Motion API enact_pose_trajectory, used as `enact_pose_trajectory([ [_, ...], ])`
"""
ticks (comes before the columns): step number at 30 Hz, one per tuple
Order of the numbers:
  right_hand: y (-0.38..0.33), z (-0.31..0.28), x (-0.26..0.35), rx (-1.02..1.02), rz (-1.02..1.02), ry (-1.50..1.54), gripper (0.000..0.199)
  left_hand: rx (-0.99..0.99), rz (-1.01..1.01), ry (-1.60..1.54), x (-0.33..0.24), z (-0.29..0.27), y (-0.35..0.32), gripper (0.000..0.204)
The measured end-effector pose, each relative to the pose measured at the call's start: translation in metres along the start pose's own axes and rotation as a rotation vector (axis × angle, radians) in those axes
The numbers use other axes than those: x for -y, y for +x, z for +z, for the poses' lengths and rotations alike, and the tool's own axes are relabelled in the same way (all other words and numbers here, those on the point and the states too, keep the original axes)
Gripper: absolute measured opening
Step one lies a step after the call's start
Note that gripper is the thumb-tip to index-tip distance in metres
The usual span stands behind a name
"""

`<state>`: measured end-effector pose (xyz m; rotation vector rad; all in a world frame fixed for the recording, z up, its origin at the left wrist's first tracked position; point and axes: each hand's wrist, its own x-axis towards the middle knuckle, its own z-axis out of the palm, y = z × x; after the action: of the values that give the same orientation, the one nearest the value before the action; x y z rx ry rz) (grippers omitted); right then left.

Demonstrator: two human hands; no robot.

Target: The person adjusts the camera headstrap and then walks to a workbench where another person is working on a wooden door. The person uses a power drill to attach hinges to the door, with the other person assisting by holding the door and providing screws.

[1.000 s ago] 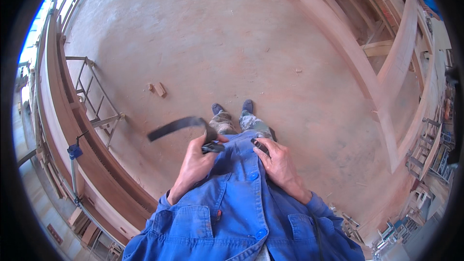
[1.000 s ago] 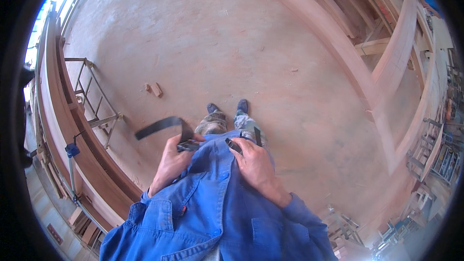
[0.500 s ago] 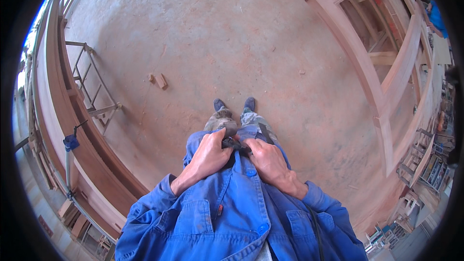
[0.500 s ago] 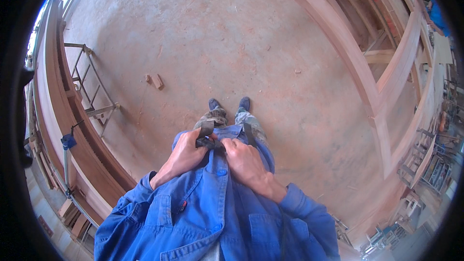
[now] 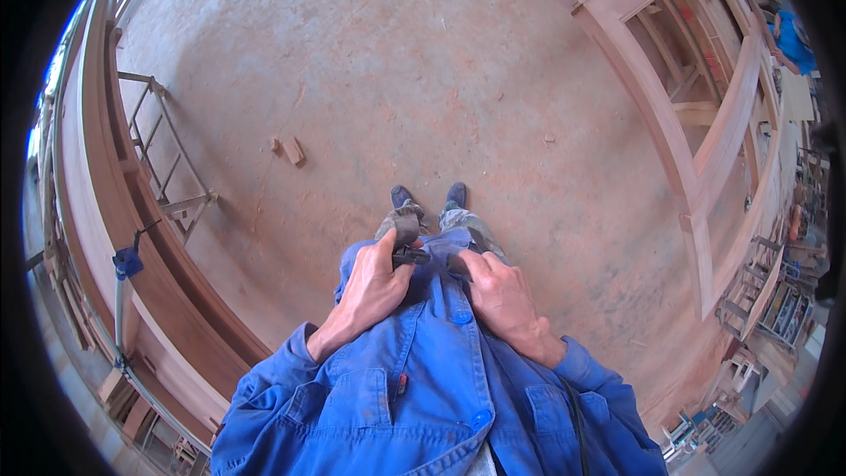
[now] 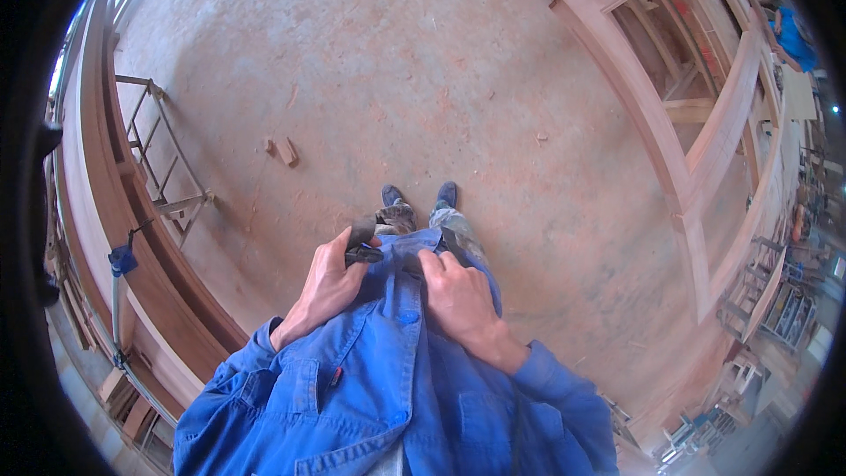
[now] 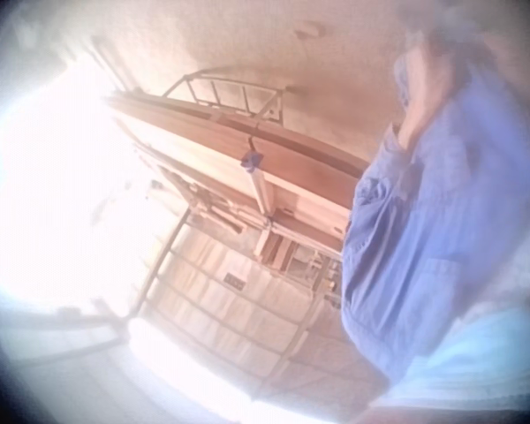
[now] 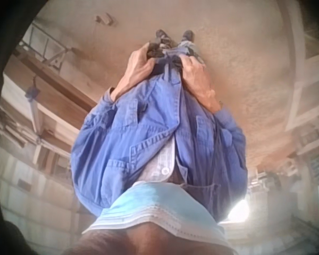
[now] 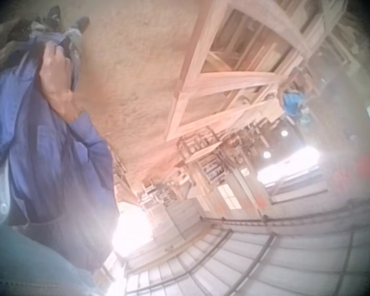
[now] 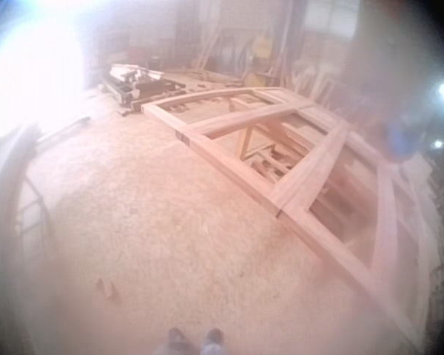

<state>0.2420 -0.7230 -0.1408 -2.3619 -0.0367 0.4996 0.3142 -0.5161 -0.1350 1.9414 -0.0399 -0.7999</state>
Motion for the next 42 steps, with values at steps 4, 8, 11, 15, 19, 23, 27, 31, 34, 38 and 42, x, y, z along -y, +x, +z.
enact_pose_trajectory([
  [4,0.005,0.001,0.014,0.030,-0.006,-0.007,0.035,0.054,0.024,0.028,0.006,-0.001,0.002,0.027],
  [8,0.007,0.010,0.016,0.042,-0.009,-0.018,0.035,0.045,0.049,0.061,0.012,-0.003,0.002,0.026],
  [11,0.010,0.013,0.018,0.064,-0.015,-0.027,0.034,0.111,0.070,0.101,0.013,-0.005,0.004,0.026],
  [15,0.014,0.014,0.018,0.088,-0.035,-0.004,0.032,0.262,0.097,0.176,0.012,-0.011,0.008,0.034],
  [19,0.017,0.015,0.016,0.067,-0.116,-0.021,0.023,0.418,0.134,0.206,0.008,-0.015,0.012,0.045],
  [23,0.013,0.014,0.010,0.051,-0.072,0.007,0.025,0.473,0.197,0.079,0.014,-0.012,0.017,0.044],
  [27,-0.013,-0.011,-0.006,0.148,0.027,0.363,0.046,0.530,0.024,-0.084,-0.003,-0.030,0.023,0.047],
  [31,-0.059,-0.033,-0.032,0.377,0.263,0.707,0.047,0.051,-0.083,0.201,0.016,-0.037,0.024,0.037],
  [34,-0.102,-0.025,-0.050,0.190,0.372,0.923,0.045,0.054,-0.132,0.742,0.057,-0.068,0.027,0.042],
  [38,-0.160,-0.003,-0.065,-0.104,0.582,0.839,0.032,0.036,-0.004,0.965,0.104,-0.090,0.033,0.041],
  [42,-0.257,0.130,-0.119,0.029,1.047,0.512,0.028,0.213,0.096,0.880,0.132,-0.076,0.034,0.033],
])
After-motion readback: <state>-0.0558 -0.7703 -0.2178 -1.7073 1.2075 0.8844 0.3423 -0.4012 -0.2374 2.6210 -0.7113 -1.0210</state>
